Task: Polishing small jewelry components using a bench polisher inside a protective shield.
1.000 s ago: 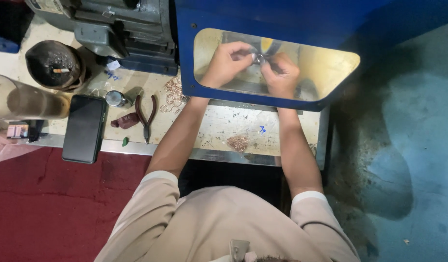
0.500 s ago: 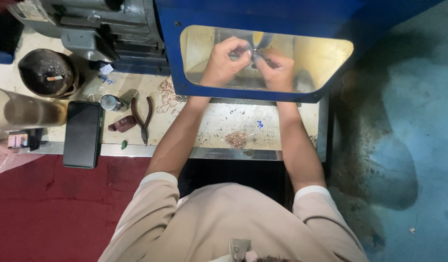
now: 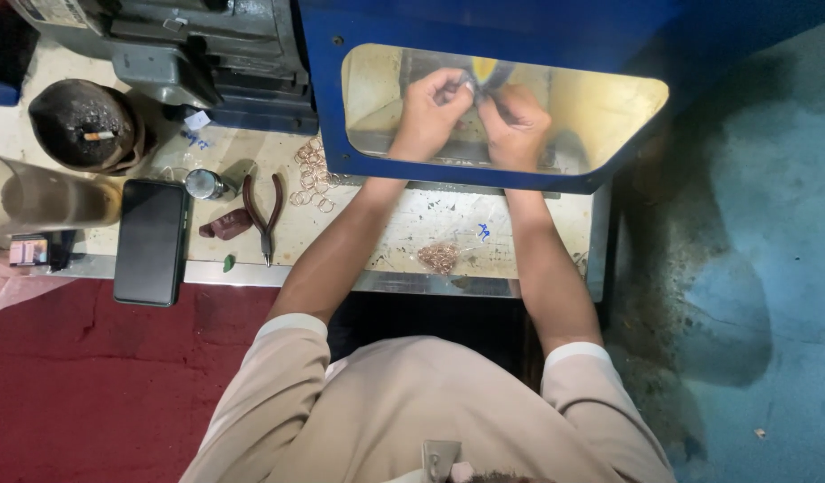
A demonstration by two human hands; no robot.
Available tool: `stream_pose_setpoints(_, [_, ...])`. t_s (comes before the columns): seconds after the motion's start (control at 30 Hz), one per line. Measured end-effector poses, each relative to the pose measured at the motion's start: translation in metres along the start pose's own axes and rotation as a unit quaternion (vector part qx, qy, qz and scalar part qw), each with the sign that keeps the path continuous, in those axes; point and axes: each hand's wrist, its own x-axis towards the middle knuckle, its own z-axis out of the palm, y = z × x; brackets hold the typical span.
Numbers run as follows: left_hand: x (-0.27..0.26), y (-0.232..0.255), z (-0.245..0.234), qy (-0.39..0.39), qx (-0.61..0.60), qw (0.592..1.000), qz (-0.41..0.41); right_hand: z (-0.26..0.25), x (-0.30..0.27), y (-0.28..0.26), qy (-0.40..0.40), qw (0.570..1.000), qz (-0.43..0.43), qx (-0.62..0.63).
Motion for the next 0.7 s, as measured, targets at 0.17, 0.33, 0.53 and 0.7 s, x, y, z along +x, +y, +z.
stream_pose_setpoints(0.17, [0.0,0.003,0.0,0.011,-0.053,0.995,-0.09,0.002,0.001,-0.013,-0.003,0.999,-0.022,-0.027])
stream_pose_setpoints(0.33, [-0.001,0.02,-0.01,0.011,-0.078,0.987,-0.143,0.006,-0.001,-0.004,-0.003,1.0,-0.005,-0.022])
stream_pose_setpoints(0.53, [0.0,0.043,-0.034,-0.133,-0.125,0.95,-0.253,-0.002,-0.001,-0.002,-0.069,0.985,-0.152,-0.047])
stream_pose_setpoints(0.7, [-0.001,0.047,-0.038,-0.17,-0.079,0.963,-0.192,-0.004,-0.003,0.007,-0.033,0.975,-0.209,-0.066])
